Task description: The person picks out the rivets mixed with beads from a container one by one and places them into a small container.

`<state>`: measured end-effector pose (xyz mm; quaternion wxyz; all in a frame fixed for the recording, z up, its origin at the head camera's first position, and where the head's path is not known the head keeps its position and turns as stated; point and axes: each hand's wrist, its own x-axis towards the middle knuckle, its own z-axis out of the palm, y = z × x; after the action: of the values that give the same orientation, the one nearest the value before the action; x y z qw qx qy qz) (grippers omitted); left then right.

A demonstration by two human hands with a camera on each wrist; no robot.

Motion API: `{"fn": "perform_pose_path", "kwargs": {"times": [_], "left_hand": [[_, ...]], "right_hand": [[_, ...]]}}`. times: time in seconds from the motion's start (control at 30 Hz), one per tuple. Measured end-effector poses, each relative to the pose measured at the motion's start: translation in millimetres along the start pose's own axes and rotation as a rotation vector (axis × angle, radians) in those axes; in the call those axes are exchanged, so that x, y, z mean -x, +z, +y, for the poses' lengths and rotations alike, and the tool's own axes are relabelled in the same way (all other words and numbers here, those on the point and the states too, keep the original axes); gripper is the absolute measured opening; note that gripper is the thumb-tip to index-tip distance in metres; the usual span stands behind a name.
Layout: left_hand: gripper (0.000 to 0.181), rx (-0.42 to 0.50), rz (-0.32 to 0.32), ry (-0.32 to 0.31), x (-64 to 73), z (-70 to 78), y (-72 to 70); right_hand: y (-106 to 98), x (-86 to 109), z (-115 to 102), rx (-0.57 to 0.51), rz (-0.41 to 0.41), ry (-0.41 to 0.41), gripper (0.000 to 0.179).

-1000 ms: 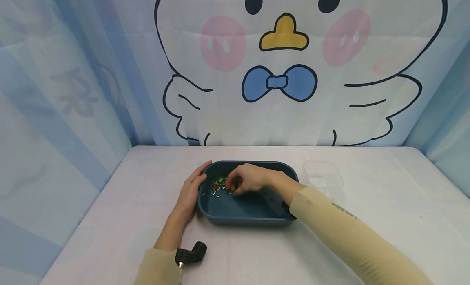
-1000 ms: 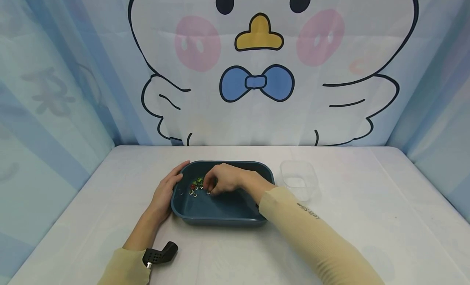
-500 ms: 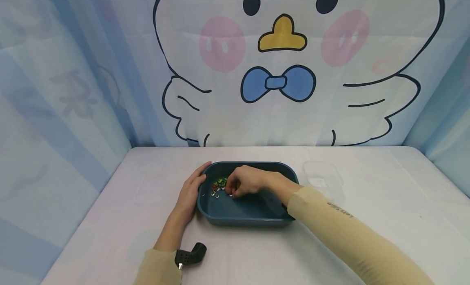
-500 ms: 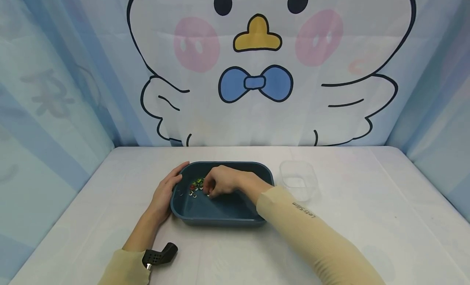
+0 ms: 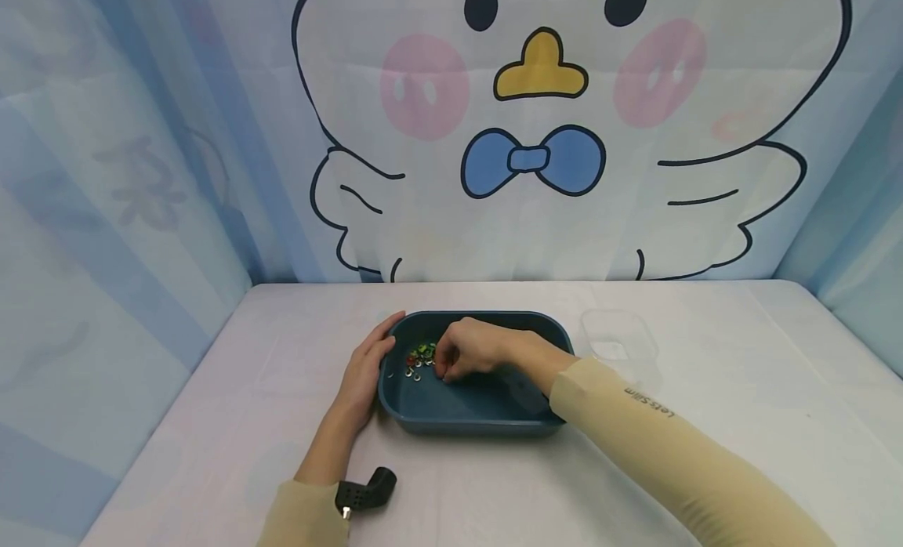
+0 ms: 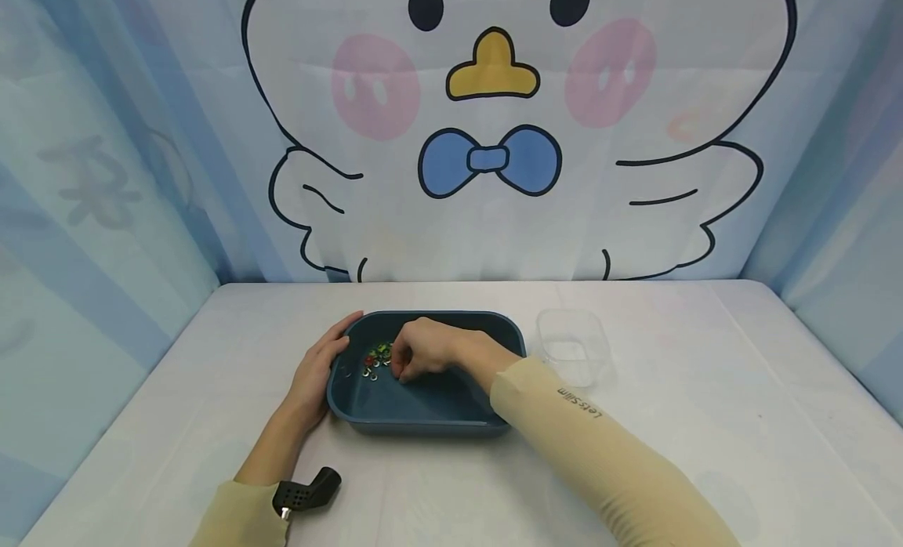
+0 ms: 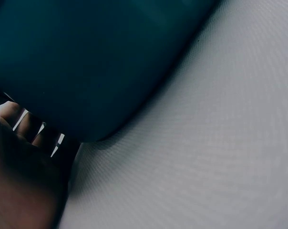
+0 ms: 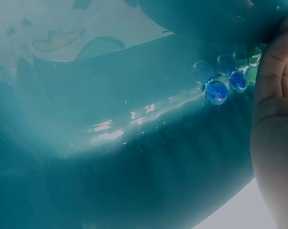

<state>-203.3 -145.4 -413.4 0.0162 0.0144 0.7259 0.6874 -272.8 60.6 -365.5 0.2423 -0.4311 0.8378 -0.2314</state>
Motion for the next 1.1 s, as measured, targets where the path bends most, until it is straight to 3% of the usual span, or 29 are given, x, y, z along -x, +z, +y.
{"fn": "perform_pose_path", "kwargs": {"times": [0.83, 1.1], "left_hand": [[0.047, -0.004, -0.002, -0.004, 0.3, -0.3, -0.7], [0.047, -0.009, -0.004, 0.002, -0.1, -0.7, -0.4]], "right_hand": [[-5.4, 4.8, -6.3, -0.128, 0.074, 0.000, 0.005], [-7.0, 6.0, -3.5, -0.162, 0.114, -0.048, 0.006]]}}
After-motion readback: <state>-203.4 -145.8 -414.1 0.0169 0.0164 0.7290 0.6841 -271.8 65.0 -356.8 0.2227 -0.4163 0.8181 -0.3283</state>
